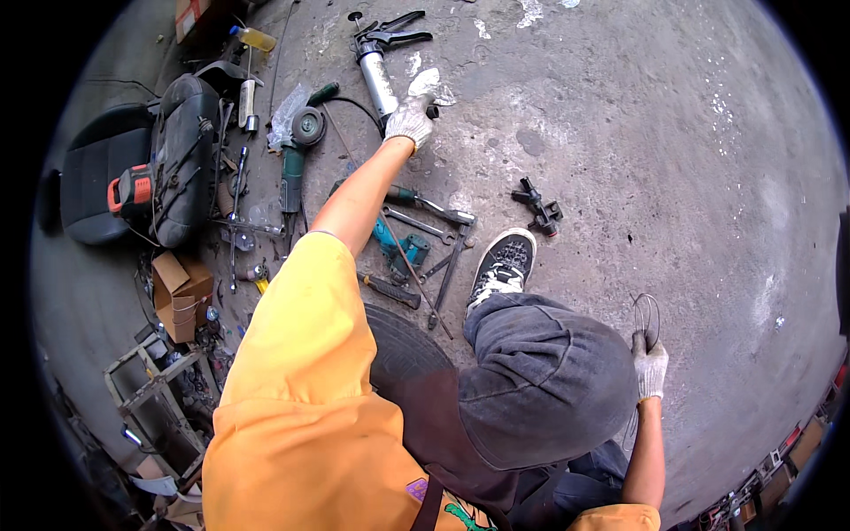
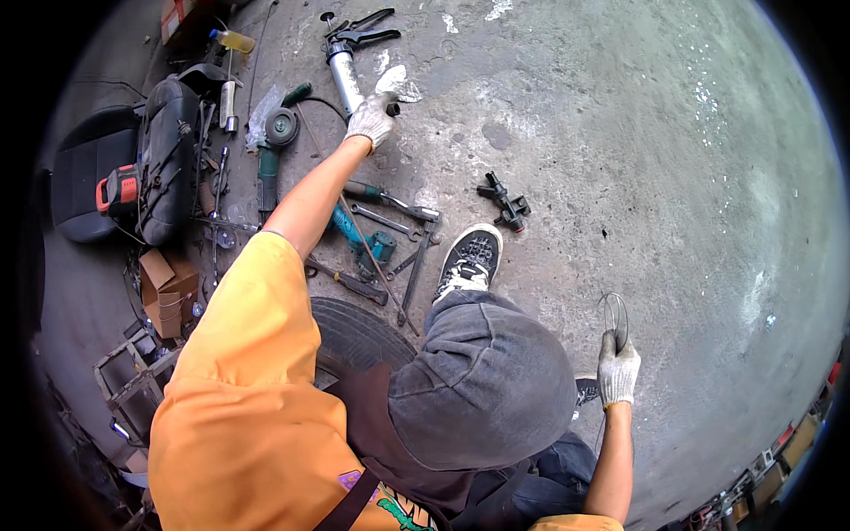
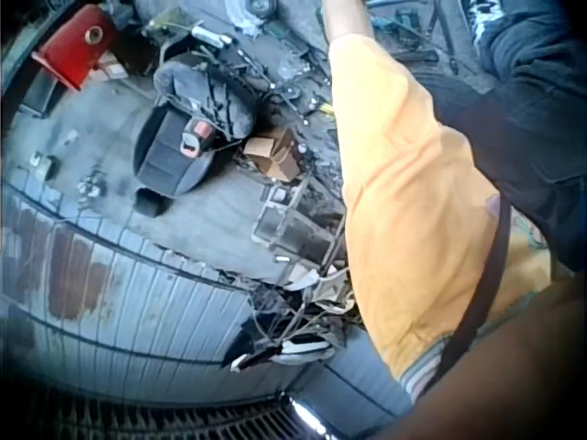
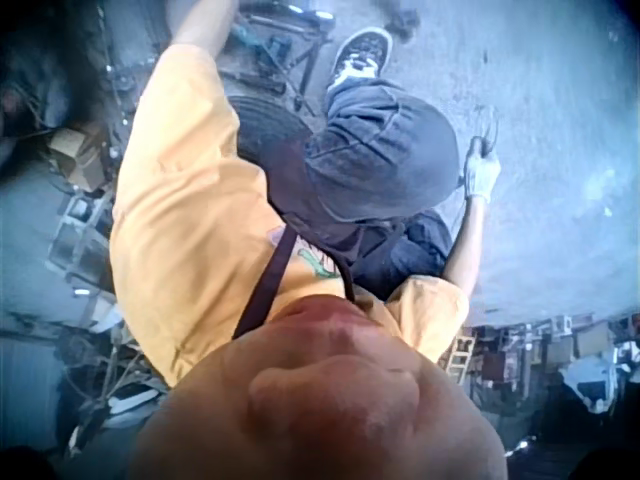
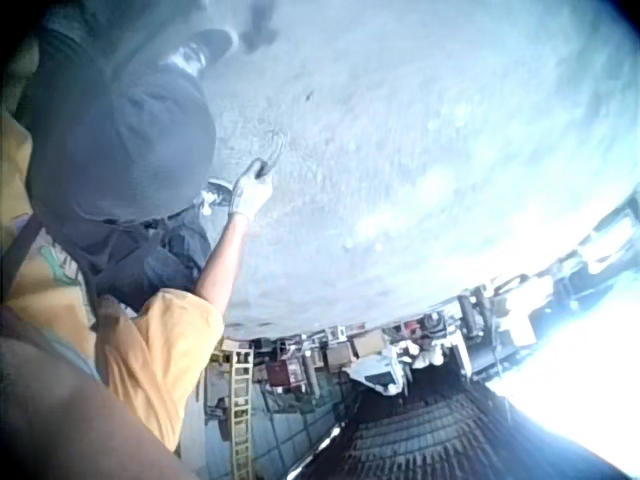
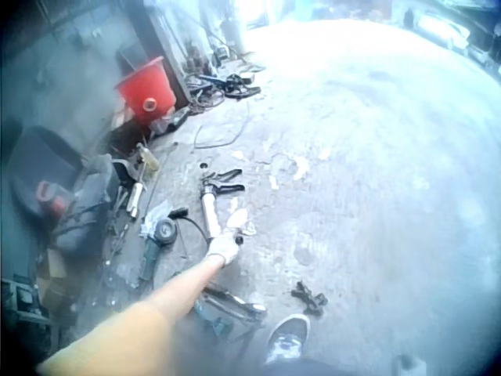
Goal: The person sits on the floor and inserts a metal wire into a black plastic pipe fitting, bending the wire into loops to form a cage-like structure. The person repeatedly adjusts the wire loops and cleans the fitting with a white cloth.
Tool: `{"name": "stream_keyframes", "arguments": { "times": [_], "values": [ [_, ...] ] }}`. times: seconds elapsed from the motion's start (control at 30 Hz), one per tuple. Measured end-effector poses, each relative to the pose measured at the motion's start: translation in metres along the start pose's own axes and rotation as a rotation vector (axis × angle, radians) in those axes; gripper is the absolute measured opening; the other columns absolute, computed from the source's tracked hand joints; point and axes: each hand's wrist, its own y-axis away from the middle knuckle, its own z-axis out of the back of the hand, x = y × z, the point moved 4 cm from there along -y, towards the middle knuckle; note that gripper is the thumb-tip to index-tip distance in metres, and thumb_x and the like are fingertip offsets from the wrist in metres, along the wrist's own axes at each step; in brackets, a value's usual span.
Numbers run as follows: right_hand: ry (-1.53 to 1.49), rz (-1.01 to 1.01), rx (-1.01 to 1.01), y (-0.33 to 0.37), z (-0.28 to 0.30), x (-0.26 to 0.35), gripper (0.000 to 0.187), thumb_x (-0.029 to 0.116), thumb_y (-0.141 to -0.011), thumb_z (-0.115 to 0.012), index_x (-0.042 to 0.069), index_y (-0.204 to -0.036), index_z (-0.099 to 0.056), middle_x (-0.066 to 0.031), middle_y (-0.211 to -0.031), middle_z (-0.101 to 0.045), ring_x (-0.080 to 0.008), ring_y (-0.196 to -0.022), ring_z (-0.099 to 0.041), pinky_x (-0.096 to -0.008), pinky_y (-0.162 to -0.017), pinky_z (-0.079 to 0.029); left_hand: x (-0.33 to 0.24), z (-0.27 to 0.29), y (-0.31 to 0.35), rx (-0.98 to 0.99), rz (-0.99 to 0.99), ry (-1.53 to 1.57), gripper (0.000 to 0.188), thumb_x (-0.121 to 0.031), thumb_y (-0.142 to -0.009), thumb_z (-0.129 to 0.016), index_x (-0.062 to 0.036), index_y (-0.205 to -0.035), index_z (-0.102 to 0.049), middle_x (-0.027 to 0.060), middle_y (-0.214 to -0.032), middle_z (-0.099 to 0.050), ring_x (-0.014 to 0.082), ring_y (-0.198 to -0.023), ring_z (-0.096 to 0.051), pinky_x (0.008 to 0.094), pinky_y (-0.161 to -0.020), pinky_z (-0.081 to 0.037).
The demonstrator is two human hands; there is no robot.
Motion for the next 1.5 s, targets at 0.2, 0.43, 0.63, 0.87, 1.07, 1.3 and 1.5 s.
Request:
{"name": "stream_keyframes", "arguments": {
  "times": [0.2, 0.43, 0.63, 0.87, 1.07, 1.3, 1.5],
  "values": [
    [0.117, 0.065, 0.027, 0.014, -0.012, -0.023, 0.024, 0.02, -0.095, -0.064, -0.003, -0.099, -0.069, -0.026, -0.084, -0.069, -0.0384, -0.077, -0.07, -0.0436, -0.069, -0.051, 0.004, -0.027, -0.07, 0.114, 0.138, -0.274, 0.052, -0.013, -0.091, -0.046, -0.0154, -0.143, -0.05, 0.0207, -0.151, -0.044, 0.0369, -0.131, -0.054, 0.0439, -0.107, -0.045],
    [-0.104, -0.094, -0.099, 0.031, 0.013, 0.009, 0.025, 0.019, -0.093, -0.068, -0.004, -0.103, -0.07, -0.0204, -0.086, -0.072, -0.0267, -0.076, -0.071, -0.0374, -0.072, -0.053, -0.054, -0.033, -0.058, 0.329, 0.294, 1.177, 0.027, -0.023, -0.091, -0.071, -0.0004, -0.105, -0.068, 0.0106, -0.081, -0.069, 0.0205, -0.064, -0.067, 0.0354, -0.058, -0.058],
    [-0.574, 0.193, -0.333, 0.061, 0.072, 0.142, 0.029, 0.013, -0.087, -0.078, 0.0, -0.111, -0.071, -0.0089, -0.095, -0.074, -0.0123, -0.084, -0.067, -0.0276, -0.076, -0.054, -0.255, 0.07, 0.098, 0.712, -0.142, 1.453, 0.024, -0.02, -0.089, -0.074, 0.0009, -0.099, -0.067, 0.0117, -0.079, -0.068, 0.0212, -0.065, -0.067, 0.0327, -0.06, -0.056],
    [-0.971, 0.426, -0.407, 0.101, 0.159, 0.213, 0.027, 0.017, -0.09, -0.075, -0.002, -0.108, -0.071, -0.0066, -0.092, -0.073, -0.0097, -0.082, -0.065, -0.0266, -0.071, -0.053, -0.423, 0.16, 0.238, 0.925, -0.486, 1.189, 0.028, -0.018, -0.087, -0.079, 0.0006, -0.104, -0.067, 0.0087, -0.087, -0.068, 0.0163, -0.071, -0.067, 0.0303, -0.061, -0.058],
    [-1.128, 0.459, -0.58, 0.157, 0.209, 0.169, 0.016, 0.012, -0.092, -0.07, 0.0, -0.103, -0.072, -0.0028, -0.087, -0.072, -0.0066, -0.075, -0.062, -0.0236, -0.063, -0.049, -0.457, 0.186, 0.29, 0.895, -0.547, 1.307, 0.027, -0.023, -0.092, -0.071, 0.0017, -0.103, -0.067, 0.0093, -0.077, -0.068, 0.0157, -0.067, -0.066, 0.0248, -0.055, -0.049],
    [-0.904, 0.458, -0.777, 0.199, 0.227, 0.128, 0.017, 0.012, -0.091, -0.069, -0.002, -0.1, -0.073, -0.007, -0.088, -0.075, -0.0113, -0.076, -0.064, -0.0294, -0.068, -0.052, -0.471, 0.21, 0.319, 0.752, -0.603, 1.321, 0.022, -0.02, -0.093, -0.07, -0.0006, -0.104, -0.067, 0.0074, -0.077, -0.067, 0.015, -0.064, -0.064, 0.0273, -0.06, -0.051],
    [-0.921, 0.433, -0.834, 0.196, 0.22, 0.113, 0.018, 0.011, -0.09, -0.069, -0.004, -0.098, -0.074, -0.0084, -0.086, -0.075, -0.0121, -0.076, -0.065, -0.031, -0.071, -0.051, -0.47, 0.206, 0.325, 0.63, -0.682, 1.386, 0.021, -0.012, -0.091, -0.073, -0.0016, -0.108, -0.066, 0.008, -0.092, -0.07, 0.0151, -0.075, -0.067, 0.0281, -0.066, -0.057]
  ]
}}
